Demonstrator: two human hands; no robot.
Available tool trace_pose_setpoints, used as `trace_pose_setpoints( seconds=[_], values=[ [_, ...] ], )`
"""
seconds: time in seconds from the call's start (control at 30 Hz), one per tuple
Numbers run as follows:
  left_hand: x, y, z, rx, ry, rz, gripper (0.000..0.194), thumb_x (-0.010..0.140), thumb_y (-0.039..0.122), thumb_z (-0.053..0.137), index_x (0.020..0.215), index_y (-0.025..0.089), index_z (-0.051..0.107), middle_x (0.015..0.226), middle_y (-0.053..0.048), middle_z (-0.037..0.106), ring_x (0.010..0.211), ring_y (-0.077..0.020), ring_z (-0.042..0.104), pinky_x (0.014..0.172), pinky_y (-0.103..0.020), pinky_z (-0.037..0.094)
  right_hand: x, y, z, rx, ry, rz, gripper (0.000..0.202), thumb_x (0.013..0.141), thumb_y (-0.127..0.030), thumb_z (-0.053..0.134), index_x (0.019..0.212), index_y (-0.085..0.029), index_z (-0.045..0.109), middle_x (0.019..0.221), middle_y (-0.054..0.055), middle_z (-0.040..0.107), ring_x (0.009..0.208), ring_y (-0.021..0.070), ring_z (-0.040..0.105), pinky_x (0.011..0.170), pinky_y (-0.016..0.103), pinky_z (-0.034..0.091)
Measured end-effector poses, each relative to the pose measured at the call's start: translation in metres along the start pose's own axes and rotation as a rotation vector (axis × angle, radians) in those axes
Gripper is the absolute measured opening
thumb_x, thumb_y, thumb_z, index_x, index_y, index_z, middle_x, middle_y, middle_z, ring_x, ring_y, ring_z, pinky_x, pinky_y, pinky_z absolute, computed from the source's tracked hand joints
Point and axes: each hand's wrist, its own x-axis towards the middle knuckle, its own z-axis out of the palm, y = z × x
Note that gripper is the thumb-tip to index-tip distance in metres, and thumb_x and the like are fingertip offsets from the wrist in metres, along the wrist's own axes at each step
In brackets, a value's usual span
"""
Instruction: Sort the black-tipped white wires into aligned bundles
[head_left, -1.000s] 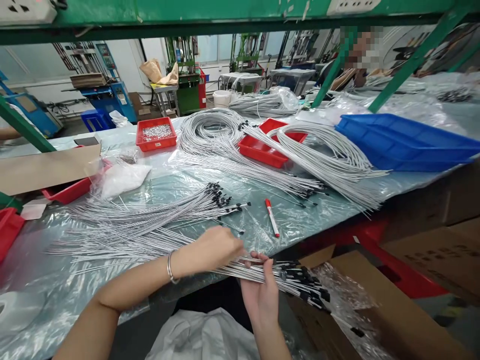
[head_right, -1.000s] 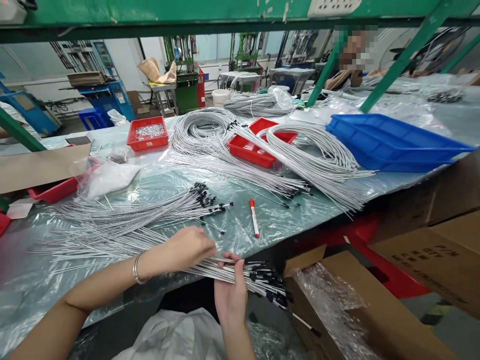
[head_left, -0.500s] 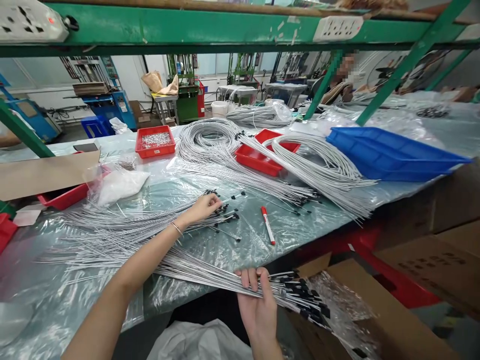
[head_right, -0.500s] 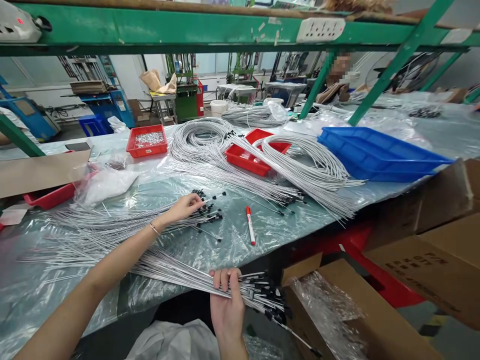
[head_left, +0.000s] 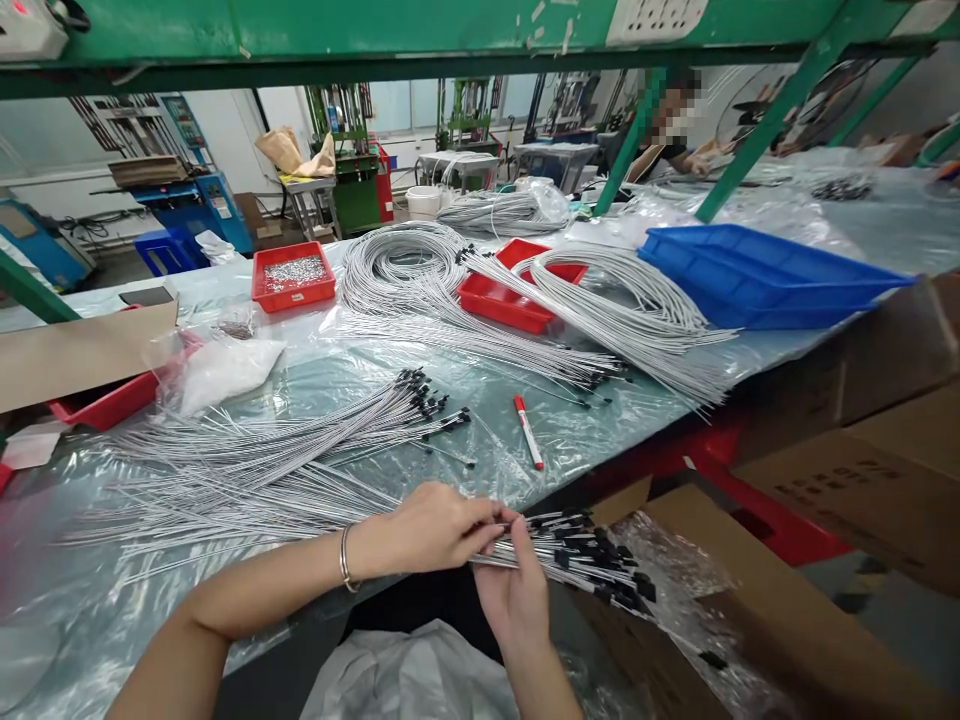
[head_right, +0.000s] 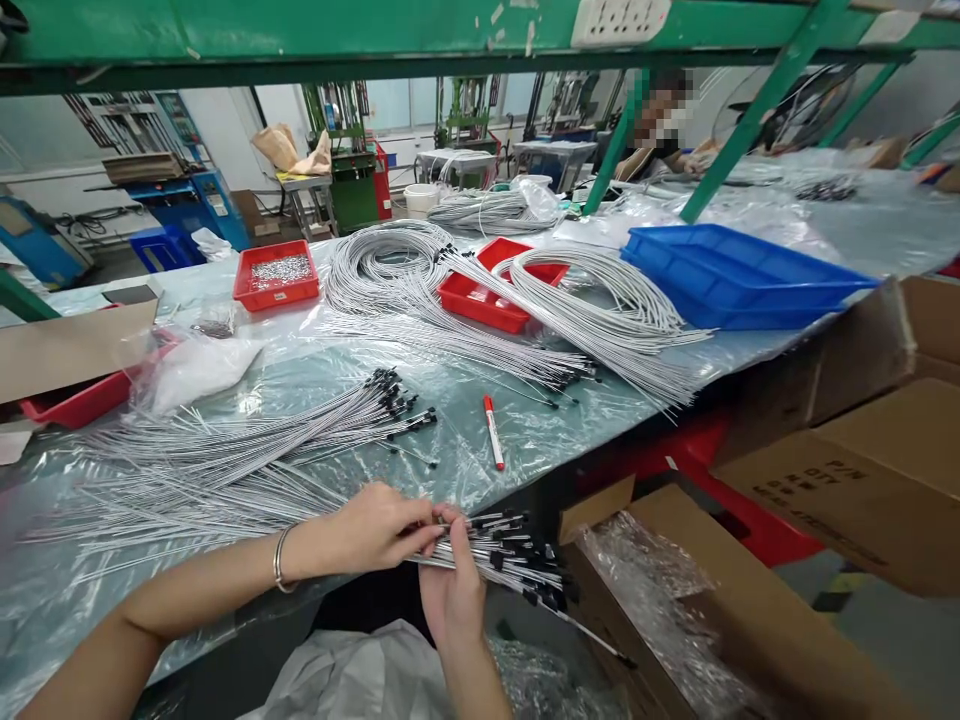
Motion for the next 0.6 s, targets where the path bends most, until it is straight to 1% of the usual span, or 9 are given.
trace_pose_setpoints(
  seconds=[0.07,0.1,0.17,0.23,0.3,0.37,0.43,0.53,0.6],
  values=[
    [0.003,-0.005,-0.005,0.028,-0.071,0.008,0.030,0.091,0.035,0.038,0.080,0.017,0.060,0.061,0.000,0.061,0.050,-0.0097,0.050,0.049,-0.023,0.029,-0.001,0.001,-0.003,0.000,0.003,-0.002,0.028,0.058,-0.042,0.076,0.070,-0.020,0.064,0.067,-0.003,0.056,0.056,0.0076,0.046,0.060,0.024,0.044],
    [0.006,-0.013,-0.009,0.049,-0.058,-0.022,0.036,0.091,0.039,0.036,0.073,0.017,0.059,0.059,-0.001,0.060,0.050,-0.0099,0.050,0.050,-0.023,0.030,-0.002,0.002,-0.004,0.007,-0.004,-0.002,0.027,0.059,-0.043,0.076,0.069,-0.021,0.064,0.064,-0.004,0.055,0.055,0.0076,0.045,0.063,0.025,0.045],
    [0.015,-0.041,-0.016,0.139,0.054,-0.174,0.044,0.091,0.043,0.033,0.069,0.016,0.058,0.060,-0.002,0.058,0.054,-0.0118,0.051,0.053,-0.024,0.031,-0.005,0.002,-0.004,0.020,-0.032,-0.002,0.026,0.060,-0.043,0.076,0.069,-0.022,0.063,0.061,-0.006,0.054,0.054,0.0074,0.046,0.072,0.028,0.046],
    [0.025,-0.076,-0.019,0.240,0.188,-0.374,0.036,0.090,0.039,0.036,0.075,0.015,0.059,0.070,-0.006,0.061,0.064,-0.0158,0.054,0.058,-0.026,0.033,-0.007,0.002,-0.005,0.029,-0.064,-0.004,0.025,0.062,-0.043,0.075,0.069,-0.023,0.062,0.062,-0.006,0.055,0.056,0.0077,0.048,0.078,0.029,0.046],
    [0.031,-0.109,-0.019,0.238,0.188,-0.472,0.021,0.083,0.033,0.051,0.076,0.015,0.060,0.080,-0.009,0.062,0.072,-0.0189,0.055,0.061,-0.027,0.035,-0.008,0.002,-0.005,0.037,-0.084,0.005,0.025,0.063,-0.044,0.073,0.068,-0.023,0.061,0.065,-0.005,0.057,0.060,0.0088,0.050,0.078,0.029,0.045],
    [0.032,-0.132,-0.019,0.190,0.161,-0.485,0.016,0.076,0.029,0.059,0.070,0.014,0.060,0.075,-0.008,0.062,0.070,-0.0186,0.054,0.061,-0.027,0.035,-0.009,0.002,-0.006,0.044,-0.080,0.031,0.027,0.062,-0.045,0.074,0.069,-0.024,0.060,0.069,-0.005,0.059,0.066,0.0105,0.054,0.076,0.029,0.045],
    [0.028,-0.144,-0.021,0.127,0.172,-0.470,0.019,0.076,0.033,0.058,0.069,0.015,0.059,0.069,-0.004,0.061,0.065,-0.0161,0.053,0.060,-0.026,0.035,-0.009,0.002,-0.007,0.043,-0.055,0.044,0.029,0.061,-0.046,0.074,0.069,-0.024,0.059,0.072,-0.004,0.060,0.075,0.0133,0.056,0.079,0.031,0.044],
    [0.021,-0.151,-0.027,0.015,0.237,-0.461,0.029,0.080,0.042,0.050,0.072,0.015,0.059,0.066,-0.001,0.060,0.062,-0.0133,0.052,0.058,-0.024,0.035,-0.009,0.002,-0.008,0.015,-0.054,0.015,0.029,0.063,-0.046,0.073,0.066,-0.023,0.056,0.072,-0.003,0.059,0.091,0.0177,0.056,0.086,0.035,0.041],
    [0.018,-0.153,-0.032,-0.062,0.287,-0.472,0.033,0.080,0.045,0.050,0.071,0.015,0.057,0.064,-0.001,0.059,0.060,-0.0124,0.052,0.057,-0.023,0.036,-0.009,0.002,-0.007,0.000,-0.103,-0.012,0.028,0.068,-0.046,0.069,0.064,-0.023,0.053,0.064,-0.004,0.054,0.085,0.0166,0.056,0.085,0.036,0.040]
  ],
)
